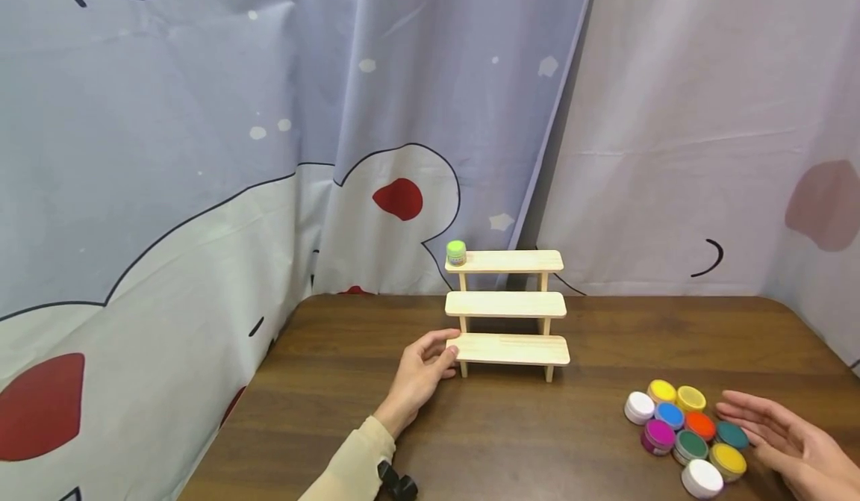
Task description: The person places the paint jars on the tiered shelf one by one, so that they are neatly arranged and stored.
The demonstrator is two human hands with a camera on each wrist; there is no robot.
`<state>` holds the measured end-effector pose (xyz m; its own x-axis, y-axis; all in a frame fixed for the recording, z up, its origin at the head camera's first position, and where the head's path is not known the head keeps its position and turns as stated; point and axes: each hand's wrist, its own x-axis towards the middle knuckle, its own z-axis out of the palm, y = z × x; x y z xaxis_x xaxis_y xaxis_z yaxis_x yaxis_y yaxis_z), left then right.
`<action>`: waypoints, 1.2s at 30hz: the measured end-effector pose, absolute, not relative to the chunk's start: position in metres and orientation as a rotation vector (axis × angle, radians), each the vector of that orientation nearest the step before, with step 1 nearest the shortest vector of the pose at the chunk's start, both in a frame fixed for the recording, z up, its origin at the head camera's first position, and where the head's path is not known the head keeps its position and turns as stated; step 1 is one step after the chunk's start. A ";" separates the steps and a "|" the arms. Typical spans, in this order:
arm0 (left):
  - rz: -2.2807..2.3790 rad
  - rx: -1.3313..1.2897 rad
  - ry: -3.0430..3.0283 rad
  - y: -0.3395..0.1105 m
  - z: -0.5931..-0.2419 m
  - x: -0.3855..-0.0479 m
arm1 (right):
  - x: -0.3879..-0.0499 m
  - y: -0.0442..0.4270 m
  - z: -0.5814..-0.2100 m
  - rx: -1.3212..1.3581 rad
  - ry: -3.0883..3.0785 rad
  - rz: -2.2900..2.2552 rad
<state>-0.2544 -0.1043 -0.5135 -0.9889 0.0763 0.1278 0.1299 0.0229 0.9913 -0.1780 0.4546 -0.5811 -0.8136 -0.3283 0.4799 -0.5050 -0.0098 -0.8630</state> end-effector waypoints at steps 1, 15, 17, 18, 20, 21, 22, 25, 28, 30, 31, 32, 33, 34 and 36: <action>-2.157 -0.223 -2.220 -0.104 -0.513 -0.254 | -0.178 0.455 -0.582 0.898 -2.130 1.914; -2.161 -0.234 -2.220 -0.105 -0.515 -0.254 | -0.161 0.440 -0.577 0.509 -2.490 1.497; -2.157 -0.245 -2.218 -0.105 -0.515 -0.254 | -0.160 0.439 -0.575 0.441 -2.542 1.474; -2.155 -0.251 -2.219 -0.105 -0.515 -0.254 | -0.159 0.439 -0.574 0.421 -2.561 1.467; -2.153 -0.258 -2.219 -0.105 -0.516 -0.255 | -0.159 0.439 -0.574 0.400 -2.586 1.430; -2.153 -0.258 -2.221 -0.105 -0.515 -0.255 | -0.159 0.439 -0.573 0.393 -2.592 1.422; -2.153 -0.259 -2.220 -0.105 -0.515 -0.255 | -0.159 0.439 -0.573 0.392 -2.594 1.412; -2.155 -0.255 -2.216 -0.105 -0.515 -0.254 | -0.161 0.440 -0.574 0.417 -2.583 1.379; -2.159 -0.252 -2.208 -0.106 -0.516 -0.254 | -0.162 0.440 -0.575 0.452 -2.562 1.370; -2.161 -0.251 -2.207 -0.106 -0.516 -0.254 | -0.162 0.440 -0.576 0.481 -2.546 1.366; -2.161 -0.249 -2.208 -0.106 -0.517 -0.254 | -0.162 0.440 -0.576 0.496 -2.536 1.366; -2.161 -0.249 -2.208 -0.106 -0.517 -0.254 | -0.162 0.440 -0.577 0.516 -2.522 1.368; -2.161 -0.249 -2.210 -0.106 -0.517 -0.255 | -0.162 0.440 -0.577 0.532 -2.511 1.370; -2.161 -0.250 -2.211 -0.106 -0.516 -0.254 | -0.162 0.440 -0.577 0.545 -2.501 1.369; -2.161 -0.250 -2.216 -0.106 -0.516 -0.254 | -0.162 0.440 -0.577 0.545 -2.493 1.371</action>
